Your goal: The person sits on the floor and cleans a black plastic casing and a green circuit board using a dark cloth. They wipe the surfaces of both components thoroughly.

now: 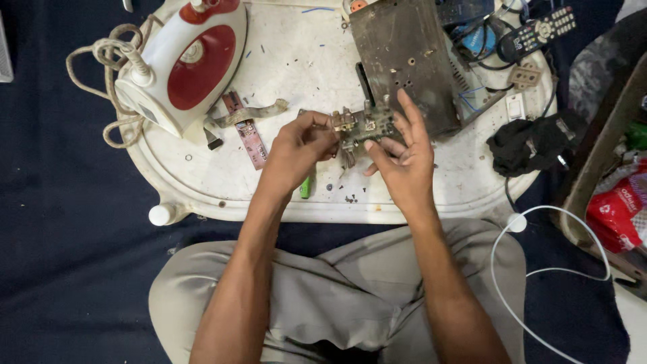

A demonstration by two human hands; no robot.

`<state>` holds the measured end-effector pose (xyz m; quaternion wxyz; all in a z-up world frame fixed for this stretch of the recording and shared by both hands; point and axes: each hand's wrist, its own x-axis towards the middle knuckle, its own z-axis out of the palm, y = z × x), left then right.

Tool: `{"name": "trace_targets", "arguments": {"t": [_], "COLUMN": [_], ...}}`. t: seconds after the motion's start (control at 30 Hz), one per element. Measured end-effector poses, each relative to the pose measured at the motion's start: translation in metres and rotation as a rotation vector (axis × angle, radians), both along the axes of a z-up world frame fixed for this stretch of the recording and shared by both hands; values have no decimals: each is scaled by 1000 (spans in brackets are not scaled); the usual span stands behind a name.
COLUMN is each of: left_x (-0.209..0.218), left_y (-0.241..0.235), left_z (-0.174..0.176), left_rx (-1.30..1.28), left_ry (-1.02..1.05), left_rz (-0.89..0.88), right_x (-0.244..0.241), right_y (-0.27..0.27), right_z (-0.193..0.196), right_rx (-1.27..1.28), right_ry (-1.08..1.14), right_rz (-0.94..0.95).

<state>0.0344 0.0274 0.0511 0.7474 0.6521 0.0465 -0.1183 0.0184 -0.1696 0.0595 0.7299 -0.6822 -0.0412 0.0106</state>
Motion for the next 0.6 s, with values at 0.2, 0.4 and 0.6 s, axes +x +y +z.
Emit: {"name": "trace_targets", "arguments": {"t": [0.2,0.4,0.6], "left_x": [0,2,5], "left_y": [-3,-2,-6], "left_z": [-3,2,1], "left_rx": [22,-24,33], "left_ry": [80,74,115], "left_rz": [6,-17,-42], "right_x": [-5,-8,1], "right_y": [-16,-64,-125], "right_z": [7,-2,-25], "right_rx": [-152,-575,-1140], "right_ry": [167,-48,43], "right_rz": [-29,-539,-688]}}
